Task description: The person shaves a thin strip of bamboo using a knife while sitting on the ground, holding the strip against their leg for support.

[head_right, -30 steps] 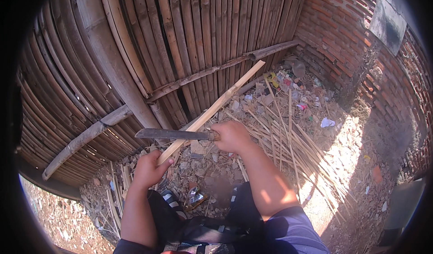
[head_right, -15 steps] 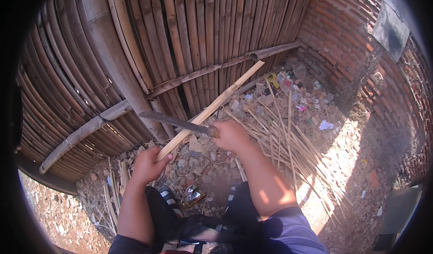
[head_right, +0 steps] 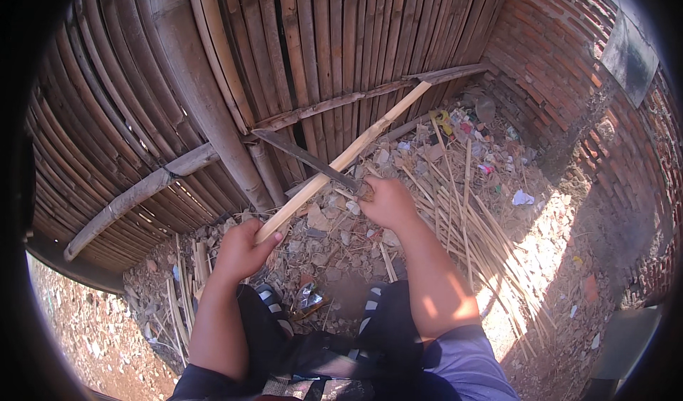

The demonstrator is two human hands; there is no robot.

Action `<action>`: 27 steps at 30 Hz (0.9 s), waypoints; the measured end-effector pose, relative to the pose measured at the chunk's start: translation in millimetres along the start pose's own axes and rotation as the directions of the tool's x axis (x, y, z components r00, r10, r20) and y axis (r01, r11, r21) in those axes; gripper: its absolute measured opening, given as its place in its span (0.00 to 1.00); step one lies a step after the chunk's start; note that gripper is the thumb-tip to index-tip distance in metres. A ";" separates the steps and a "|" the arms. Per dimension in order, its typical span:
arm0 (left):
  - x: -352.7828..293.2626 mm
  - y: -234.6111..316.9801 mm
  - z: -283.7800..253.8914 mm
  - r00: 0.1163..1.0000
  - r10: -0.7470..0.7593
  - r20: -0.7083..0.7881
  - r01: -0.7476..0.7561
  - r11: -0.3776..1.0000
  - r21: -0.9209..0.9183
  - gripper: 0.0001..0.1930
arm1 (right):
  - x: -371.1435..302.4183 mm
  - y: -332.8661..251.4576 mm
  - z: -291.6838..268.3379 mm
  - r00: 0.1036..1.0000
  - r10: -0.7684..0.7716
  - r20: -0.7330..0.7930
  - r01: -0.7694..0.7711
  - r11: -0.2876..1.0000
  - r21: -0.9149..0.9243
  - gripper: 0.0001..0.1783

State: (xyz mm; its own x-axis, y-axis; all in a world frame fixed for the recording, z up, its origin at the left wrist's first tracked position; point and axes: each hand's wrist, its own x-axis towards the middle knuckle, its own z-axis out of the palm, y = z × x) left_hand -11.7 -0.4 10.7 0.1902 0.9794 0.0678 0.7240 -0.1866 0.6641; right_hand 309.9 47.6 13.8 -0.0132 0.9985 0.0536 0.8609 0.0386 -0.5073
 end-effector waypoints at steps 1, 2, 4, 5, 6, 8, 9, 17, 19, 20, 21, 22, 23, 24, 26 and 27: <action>0.6 1.7 0.3 1.000 -0.021 0.012 0.021 1.000 0.019 0.24 | -3.5 -1.9 5.2 1.000 0.006 0.009 -0.006 1.000 0.005 0.23; 1.8 2.9 2.0 0.999 -0.038 0.026 0.037 0.999 0.037 0.24 | -6.6 -5.2 11.6 0.996 -0.089 -0.006 0.088 0.995 -0.053 0.22; 0.9 -1.5 2.5 0.999 -0.033 0.030 0.032 0.999 0.030 0.24 | -10.8 -26.0 18.9 0.976 -0.205 0.067 0.212 0.971 -0.113 0.17; -0.2 -3.3 2.2 0.999 -0.025 0.031 0.025 0.999 0.021 0.23 | -9.4 -28.0 22.0 0.977 -0.203 0.070 0.209 0.972 -0.108 0.17; -1.2 -3.9 1.0 0.999 -0.028 0.036 0.028 0.999 0.024 0.23 | -5.5 -28.8 24.1 0.977 -0.180 0.114 0.192 0.976 -0.102 0.18; -1.5 -1.5 -1.6 0.997 -0.012 0.081 0.012 1.000 -0.001 0.23 | 1.8 -14.9 29.5 0.987 -0.158 0.039 0.159 0.987 -0.012 0.20; -0.6 -0.4 -1.8 0.997 -0.008 0.077 0.008 1.000 -0.002 0.23 | 9.4 -2.5 28.4 0.987 -0.160 0.034 0.161 0.987 -0.015 0.20; 1.0 5.4 -0.2 0.979 -0.147 0.140 0.143 0.989 0.042 0.26 | 1.0 -20.8 29.3 0.997 -0.009 0.074 0.009 1.000 0.007 0.23; -2.4 -1.1 0.3 0.978 -0.151 0.146 0.147 0.988 0.037 0.27 | -2.3 -36.9 33.5 0.980 -0.118 0.158 0.128 0.990 -0.055 0.23; -2.8 -1.9 -0.6 0.978 -0.135 0.161 0.132 0.991 0.032 0.27 | -3.4 -40.4 32.1 0.971 -0.133 0.200 0.153 0.984 -0.088 0.23; -3.7 -1.1 -1.2 0.977 -0.136 0.163 0.132 0.991 0.036 0.27 | -3.4 -42.4 31.8 0.959 -0.147 0.242 0.180 0.976 -0.120 0.23; -4.8 0.8 -1.3 0.980 -0.115 0.163 0.115 0.993 0.005 0.28 | 1.8 -31.5 36.1 0.959 -0.146 0.242 0.178 0.977 -0.115 0.23; -3.2 5.6 -1.6 0.984 -0.080 0.162 0.086 0.996 -0.029 0.29 | 10.3 -9.5 38.5 0.978 -0.084 0.193 0.073 0.995 0.066 0.23; -2.6 6.3 -1.7 0.985 -0.078 0.154 0.083 0.996 -0.029 0.29 | 15.8 -5.3 36.3 0.987 -0.026 0.161 -0.015 0.968 0.249 0.23; 0.0 3.8 1.7 0.973 -0.131 0.189 0.152 0.983 -0.105 0.29 | 12.7 -7.6 39.3 0.993 -0.018 0.119 -0.008 0.975 0.221 0.23; -0.4 3.6 0.5 0.974 -0.132 0.185 0.153 0.983 -0.106 0.29 | 10.0 -12.3 40.6 0.997 -0.005 0.081 -0.011 0.981 0.194 0.24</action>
State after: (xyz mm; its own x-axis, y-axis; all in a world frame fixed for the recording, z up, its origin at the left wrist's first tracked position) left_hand -8.8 -1.5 12.7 0.2121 0.9642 -0.1592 0.6704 -0.0250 0.7416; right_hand 278.5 58.7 -14.4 -0.0583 0.9982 -0.0134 0.7463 0.0347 -0.6647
